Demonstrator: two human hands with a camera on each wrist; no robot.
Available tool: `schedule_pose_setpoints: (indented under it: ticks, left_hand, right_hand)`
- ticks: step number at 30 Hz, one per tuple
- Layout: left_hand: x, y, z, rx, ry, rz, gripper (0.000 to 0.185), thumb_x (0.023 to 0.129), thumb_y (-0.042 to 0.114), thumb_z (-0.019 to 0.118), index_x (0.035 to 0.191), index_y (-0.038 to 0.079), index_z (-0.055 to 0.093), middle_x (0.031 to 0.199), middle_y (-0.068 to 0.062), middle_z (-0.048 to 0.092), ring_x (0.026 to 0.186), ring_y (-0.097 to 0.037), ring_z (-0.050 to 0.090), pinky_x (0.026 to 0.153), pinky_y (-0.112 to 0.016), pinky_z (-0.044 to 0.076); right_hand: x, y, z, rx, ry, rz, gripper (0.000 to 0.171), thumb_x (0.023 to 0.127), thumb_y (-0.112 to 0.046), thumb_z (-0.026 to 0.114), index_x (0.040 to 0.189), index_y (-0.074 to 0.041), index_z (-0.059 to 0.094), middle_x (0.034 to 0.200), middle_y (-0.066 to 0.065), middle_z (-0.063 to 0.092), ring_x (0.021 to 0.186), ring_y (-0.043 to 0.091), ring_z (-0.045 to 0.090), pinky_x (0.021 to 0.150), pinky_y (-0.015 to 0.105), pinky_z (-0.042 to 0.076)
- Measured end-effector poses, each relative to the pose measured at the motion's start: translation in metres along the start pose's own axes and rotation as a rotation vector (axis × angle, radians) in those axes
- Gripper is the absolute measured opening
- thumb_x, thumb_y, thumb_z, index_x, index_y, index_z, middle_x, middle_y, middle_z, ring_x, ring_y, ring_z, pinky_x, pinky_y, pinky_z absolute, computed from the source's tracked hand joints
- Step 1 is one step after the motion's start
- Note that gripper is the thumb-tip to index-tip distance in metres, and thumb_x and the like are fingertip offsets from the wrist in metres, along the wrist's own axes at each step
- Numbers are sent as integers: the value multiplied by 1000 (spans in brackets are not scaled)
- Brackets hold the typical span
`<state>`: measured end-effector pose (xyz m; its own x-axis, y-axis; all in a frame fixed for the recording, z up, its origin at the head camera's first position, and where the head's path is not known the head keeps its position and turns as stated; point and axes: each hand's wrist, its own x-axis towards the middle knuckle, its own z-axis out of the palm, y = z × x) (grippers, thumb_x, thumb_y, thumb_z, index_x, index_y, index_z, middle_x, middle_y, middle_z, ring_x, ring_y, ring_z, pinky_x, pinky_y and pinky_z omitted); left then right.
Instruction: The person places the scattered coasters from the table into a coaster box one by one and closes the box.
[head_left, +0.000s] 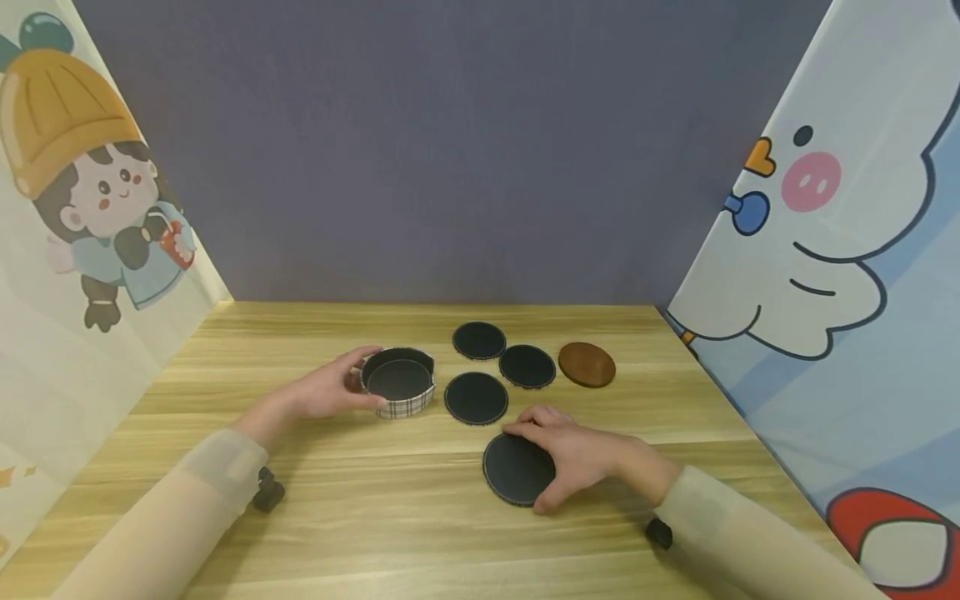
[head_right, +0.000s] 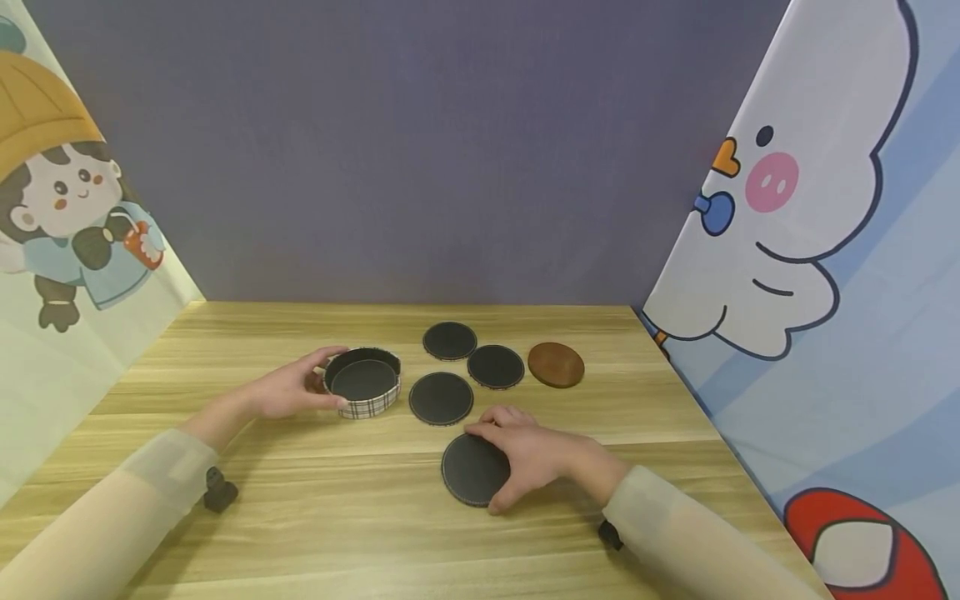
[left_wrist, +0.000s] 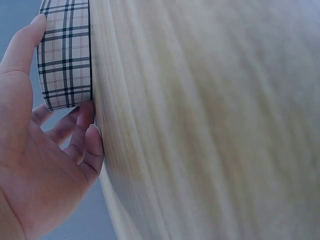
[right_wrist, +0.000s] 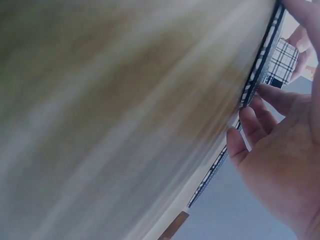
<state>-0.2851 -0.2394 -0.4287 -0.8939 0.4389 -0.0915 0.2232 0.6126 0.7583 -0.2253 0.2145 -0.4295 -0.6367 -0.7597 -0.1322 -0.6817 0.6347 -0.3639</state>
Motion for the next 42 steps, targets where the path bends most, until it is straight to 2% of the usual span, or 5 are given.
schedule_pose_setpoints:
  ticks: [14,23,32,38,42]
  left_hand:
    - [0,-1,1,27,13,10,111,93,43,89,175,14,21,160,-32,44,132,-42,67,109,-59,58]
    - [0,-1,1,13,4,1,112,93,42,90,175,14,20,161,-32,41,132,-42,66,106,-55,61]
    - [-1,0,1,19,13,-6,113,92,43,90,175,14,20,161,-32,44,134,-44,66,110,-60,58]
    - [-1,2,1,15,11,-4,112,92,42,90,175,14,21,161,-33,44,133,-43,66,110,-59,58]
    - [-1,1,1,4,6,5,112,93,41,90,175,13,20,162,-33,42,133,-43,66,109,-58,59]
  right_hand:
    - [1,0,0,28,7,-17,106,72,-49,98,161,-17,52,144,-3,46,132,14,41,112,41,47]
    - [1,1,1,44,29,-19,106,69,-48,99,158,-17,50,146,-4,45,133,15,43,113,40,47]
    - [1,0,-1,39,98,-15,109,70,-51,99,160,-15,49,150,-1,49,136,20,46,112,46,48]
    - [4,2,0,97,135,12,112,72,-51,97,164,-17,46,161,4,42,144,27,42,111,53,48]
    - [7,1,-1,114,157,17,113,72,-51,97,166,-16,45,157,4,43,143,27,41,109,53,48]
